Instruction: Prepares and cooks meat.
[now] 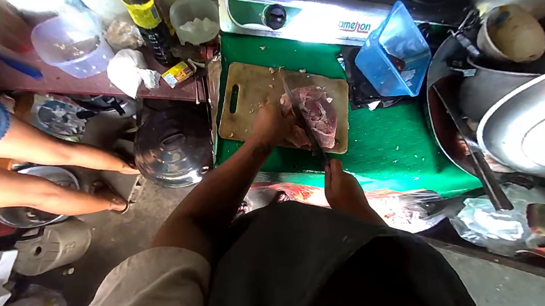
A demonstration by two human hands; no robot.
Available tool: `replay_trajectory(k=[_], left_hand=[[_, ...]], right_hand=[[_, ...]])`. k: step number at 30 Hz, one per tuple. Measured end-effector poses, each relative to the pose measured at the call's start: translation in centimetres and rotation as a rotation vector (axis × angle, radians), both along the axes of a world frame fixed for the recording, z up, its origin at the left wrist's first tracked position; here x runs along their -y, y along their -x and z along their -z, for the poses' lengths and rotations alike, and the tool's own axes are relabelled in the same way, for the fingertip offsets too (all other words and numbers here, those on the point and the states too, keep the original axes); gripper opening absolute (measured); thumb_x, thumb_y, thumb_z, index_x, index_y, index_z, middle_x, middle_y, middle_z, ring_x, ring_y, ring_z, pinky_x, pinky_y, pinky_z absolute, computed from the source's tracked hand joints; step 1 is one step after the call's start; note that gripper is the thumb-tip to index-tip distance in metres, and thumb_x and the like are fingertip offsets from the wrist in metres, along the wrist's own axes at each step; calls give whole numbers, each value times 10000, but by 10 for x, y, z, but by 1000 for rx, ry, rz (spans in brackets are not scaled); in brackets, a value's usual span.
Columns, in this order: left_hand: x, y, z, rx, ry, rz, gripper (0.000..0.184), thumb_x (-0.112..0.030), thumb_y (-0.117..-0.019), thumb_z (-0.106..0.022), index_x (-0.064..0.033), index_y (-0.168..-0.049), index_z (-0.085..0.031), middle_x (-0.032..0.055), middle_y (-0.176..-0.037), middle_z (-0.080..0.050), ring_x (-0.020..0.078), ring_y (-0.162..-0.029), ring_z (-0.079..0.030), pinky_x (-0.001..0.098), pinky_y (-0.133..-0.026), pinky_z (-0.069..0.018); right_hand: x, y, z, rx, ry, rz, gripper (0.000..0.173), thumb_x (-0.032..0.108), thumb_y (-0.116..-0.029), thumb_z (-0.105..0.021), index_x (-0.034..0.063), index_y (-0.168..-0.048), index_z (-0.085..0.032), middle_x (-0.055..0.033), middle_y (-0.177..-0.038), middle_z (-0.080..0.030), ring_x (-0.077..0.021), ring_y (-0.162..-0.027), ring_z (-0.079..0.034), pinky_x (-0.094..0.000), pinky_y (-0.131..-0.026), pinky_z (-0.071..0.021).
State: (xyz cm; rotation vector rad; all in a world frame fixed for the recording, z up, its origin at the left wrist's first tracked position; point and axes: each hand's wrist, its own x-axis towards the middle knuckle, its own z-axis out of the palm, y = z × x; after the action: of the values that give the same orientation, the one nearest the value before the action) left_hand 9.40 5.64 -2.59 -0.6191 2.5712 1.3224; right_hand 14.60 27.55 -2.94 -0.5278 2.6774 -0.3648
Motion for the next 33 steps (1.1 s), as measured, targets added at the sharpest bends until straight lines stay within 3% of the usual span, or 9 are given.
replay_trajectory(k=[7, 10, 12, 15, 18, 19, 23, 28, 33], left_hand=[[6, 9, 31, -78, 17, 30, 292, -217, -959, -671, 37, -1103, -671, 225, -1060, -688, 379, -1016, -679, 590, -894, -537], [9, 14, 36, -61, 24, 36, 296, -230, -955, -673, 9, -1128, -676, 210, -1061, -699, 377, -1018, -685, 595, -892, -541], [11, 15, 34, -54, 19, 44, 294, -220, -957, -672, 2, -1151, -675, 212, -1090, -697, 378, -1051, -677, 590, -919, -533], [13, 15, 35, -66, 4, 35, 305, -211, -954, -685, 6, -1167, -671, 222, -1104, -694, 387, -1064, -675, 595, -931, -527], [14, 11, 37, -124, -14, 33, 322, -194, -950, -692, 11, -1197, -659, 221, -1084, -700, 383, -1032, -687, 585, -916, -540], [15, 9, 40, -155, -24, 33, 325, -186, -945, -698, 16, -1195, -657, 218, -1067, -701, 375, -1017, -690, 577, -909, -544], [16, -5, 47, -226, -40, 17, 327, -183, -936, -694, 39, -1168, -634, 212, -1021, -687, 356, -958, -690, 557, -862, -553], [25, -14, 45, -249, -69, -84, 323, -167, -940, -706, 69, -1148, -632, 224, -990, -684, 350, -927, -682, 534, -865, -542], [85, -28, 38, -230, -36, -256, 368, -195, -972, -657, 89, -1198, -597, 250, -1034, -675, 359, -968, -679, 558, -905, -532]], right_hand=[[58, 35, -25, 135, -114, 15, 396, 129, -1121, -364, -54, -1471, -384, -301, -1134, -672, -456, -1069, -690, -574, -928, -544], [74, 56, -4, 20, -108, 4, 303, 61, -1077, -438, -76, -1342, -497, -296, -1171, -665, -448, -1063, -695, -583, -908, -561], [71, 54, -6, 39, -118, 5, 286, 84, -1093, -422, -65, -1325, -499, -294, -1136, -669, -453, -1043, -697, -589, -884, -561], [44, 29, -24, 183, -193, 34, 367, 146, -1129, -338, -29, -1446, -400, -297, -1104, -673, -460, -1037, -697, -588, -875, -558], [2, 8, -8, 151, -138, 38, 403, 142, -1120, -337, -110, -1390, -497, -315, -1164, -662, -433, -1057, -686, -552, -928, -536], [-1, 6, -1, 79, -128, 8, 381, 142, -1113, -347, -110, -1334, -529, -301, -1083, -682, -420, -983, -710, -541, -864, -563], [49, 29, -22, 252, -234, 32, 403, 164, -1135, -318, -52, -1471, -373, -290, -1152, -664, -413, -1105, -682, -522, -974, -526], [52, 28, -26, 234, -79, 66, 406, 164, -1135, -342, -65, -1468, -375, -323, -1092, -663, -491, -1037, -684, -603, -891, -543], [0, 9, -18, 308, -334, 20, 365, 199, -1136, -300, -2, -1419, -412, -235, -1060, -677, -387, -1022, -704, -517, -878, -552]])
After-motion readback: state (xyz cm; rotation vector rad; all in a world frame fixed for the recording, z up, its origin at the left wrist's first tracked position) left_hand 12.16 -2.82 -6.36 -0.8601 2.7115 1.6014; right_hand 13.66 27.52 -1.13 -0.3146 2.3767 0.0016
